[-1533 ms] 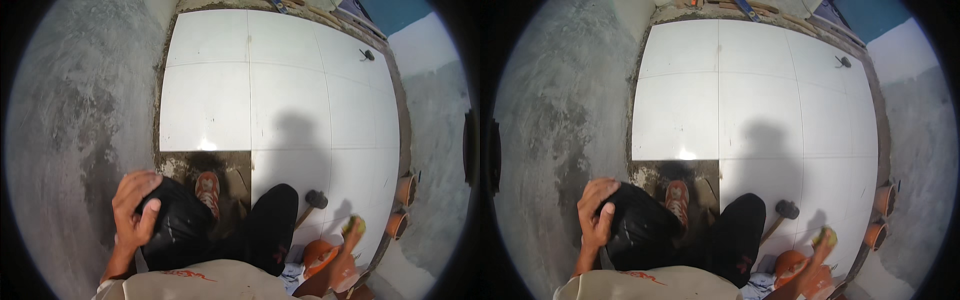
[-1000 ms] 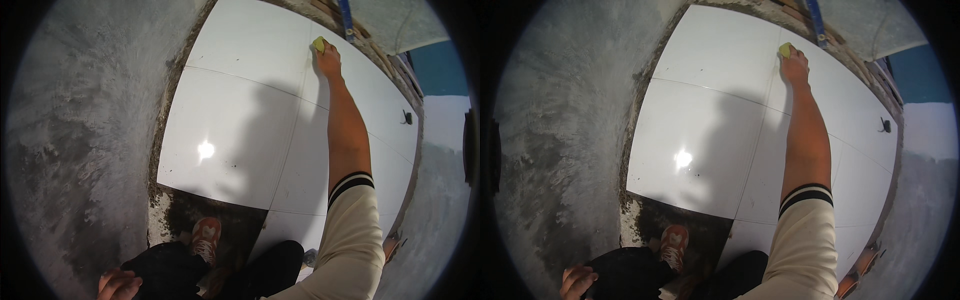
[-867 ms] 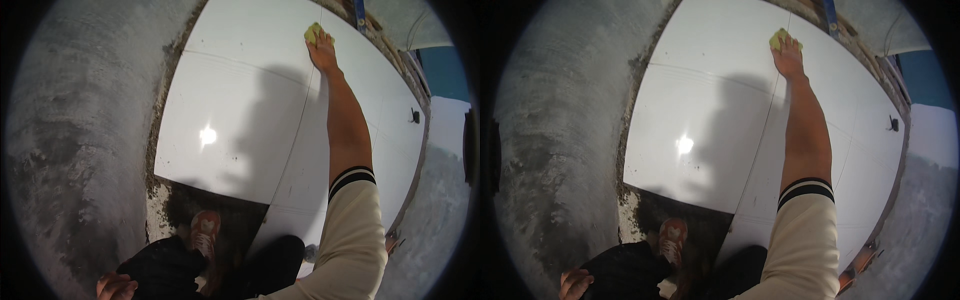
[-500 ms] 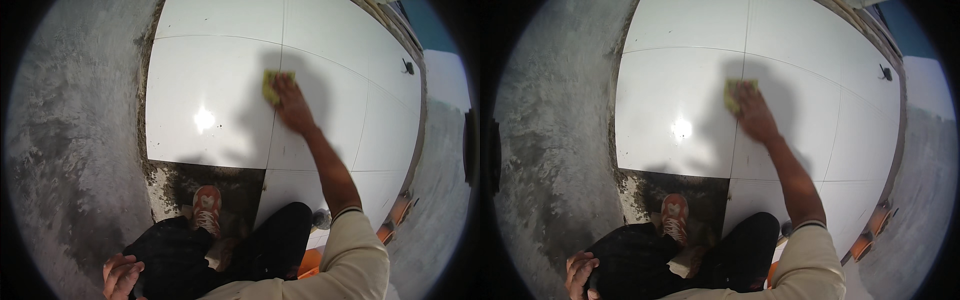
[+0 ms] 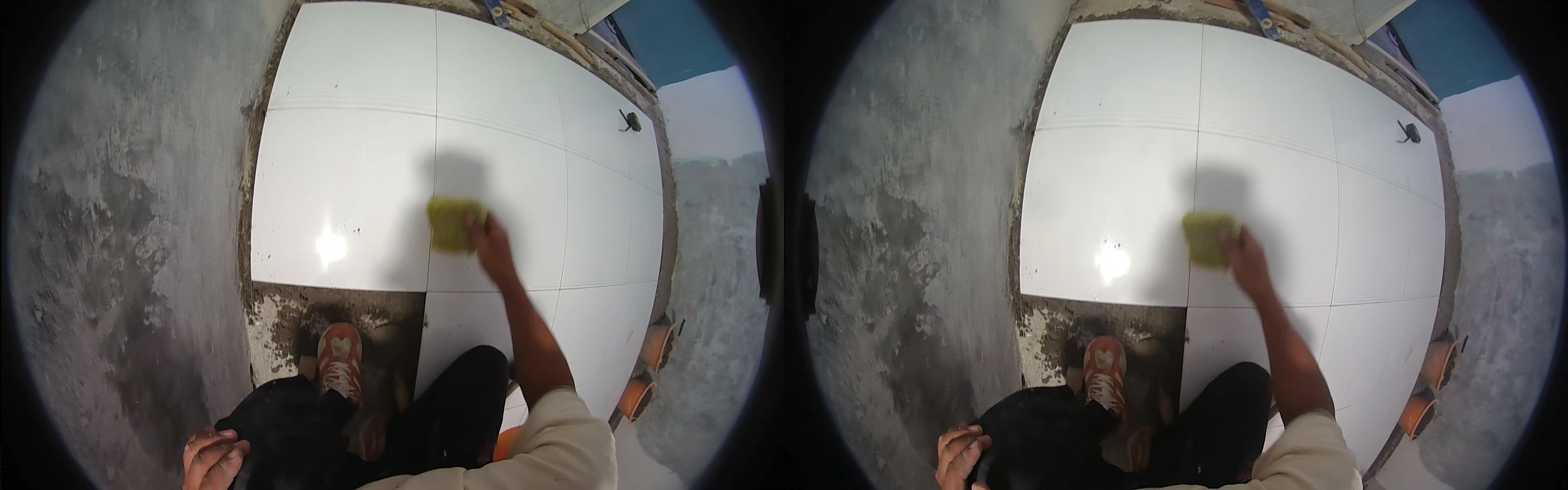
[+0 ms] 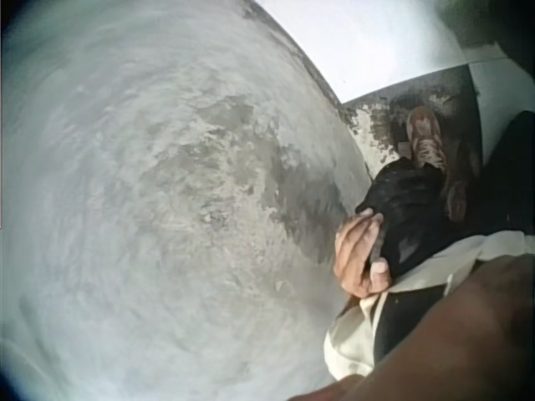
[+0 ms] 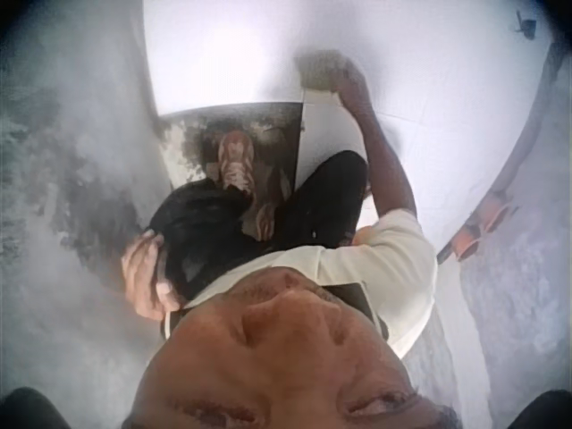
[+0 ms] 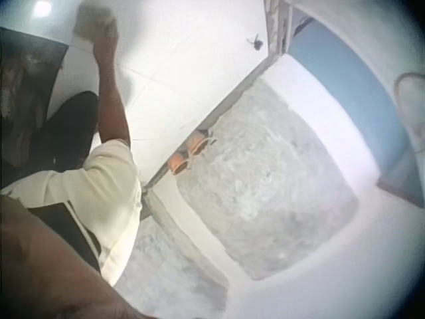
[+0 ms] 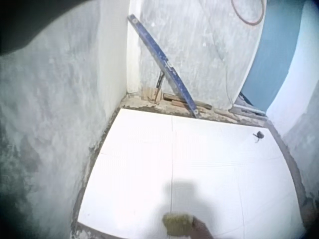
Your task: The person spreads cement on a tile, places it on the floor, and taps it into place with a rubber mallet. They then scrape excess cement from the edges and wipe the tile surface with a sponge.
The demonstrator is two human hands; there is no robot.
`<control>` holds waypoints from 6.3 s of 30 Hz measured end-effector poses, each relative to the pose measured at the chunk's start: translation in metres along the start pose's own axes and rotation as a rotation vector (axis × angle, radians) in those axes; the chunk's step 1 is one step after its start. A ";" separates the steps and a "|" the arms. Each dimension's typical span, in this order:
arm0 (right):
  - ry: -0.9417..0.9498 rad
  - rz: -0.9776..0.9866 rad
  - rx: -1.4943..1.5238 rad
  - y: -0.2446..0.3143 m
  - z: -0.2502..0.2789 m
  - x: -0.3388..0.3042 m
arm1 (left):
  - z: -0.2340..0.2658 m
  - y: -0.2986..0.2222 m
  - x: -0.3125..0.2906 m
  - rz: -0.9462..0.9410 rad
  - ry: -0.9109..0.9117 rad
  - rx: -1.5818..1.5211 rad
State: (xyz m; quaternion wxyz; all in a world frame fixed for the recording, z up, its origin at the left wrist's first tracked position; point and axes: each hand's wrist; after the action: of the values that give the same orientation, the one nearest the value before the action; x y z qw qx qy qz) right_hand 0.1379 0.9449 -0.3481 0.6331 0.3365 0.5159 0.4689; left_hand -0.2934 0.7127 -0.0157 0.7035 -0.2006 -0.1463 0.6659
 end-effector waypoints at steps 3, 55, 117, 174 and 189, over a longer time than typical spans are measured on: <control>-0.203 0.267 0.201 0.039 0.024 0.126 | -0.006 -0.018 0.027 -0.034 -0.104 -0.064; 0.255 1.011 -0.619 0.091 -0.385 0.304 | 0.022 0.011 0.042 0.296 -0.110 -0.034; 0.212 0.732 -0.757 0.096 -0.233 0.214 | 0.032 0.002 0.001 0.196 -0.061 -0.114; -0.485 0.303 0.055 -0.027 0.000 0.147 | 0.011 -0.009 -0.002 -0.069 -0.074 -0.119; 0.036 0.424 -0.284 -0.050 0.092 0.178 | 0.003 -0.028 0.046 -0.030 0.000 -0.017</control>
State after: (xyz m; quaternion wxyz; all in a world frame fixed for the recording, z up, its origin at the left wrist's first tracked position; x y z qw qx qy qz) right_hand 0.2447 1.1012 -0.4310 0.5523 0.3363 0.3742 0.6647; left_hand -0.2674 0.7578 -0.0022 0.7117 -0.2046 -0.1549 0.6539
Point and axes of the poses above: each hand's wrist, its own x-axis towards the middle knuckle, its own z-axis out of the back of the hand, y = z × x, and after that the axes turned 8 degrees about x, right-handed
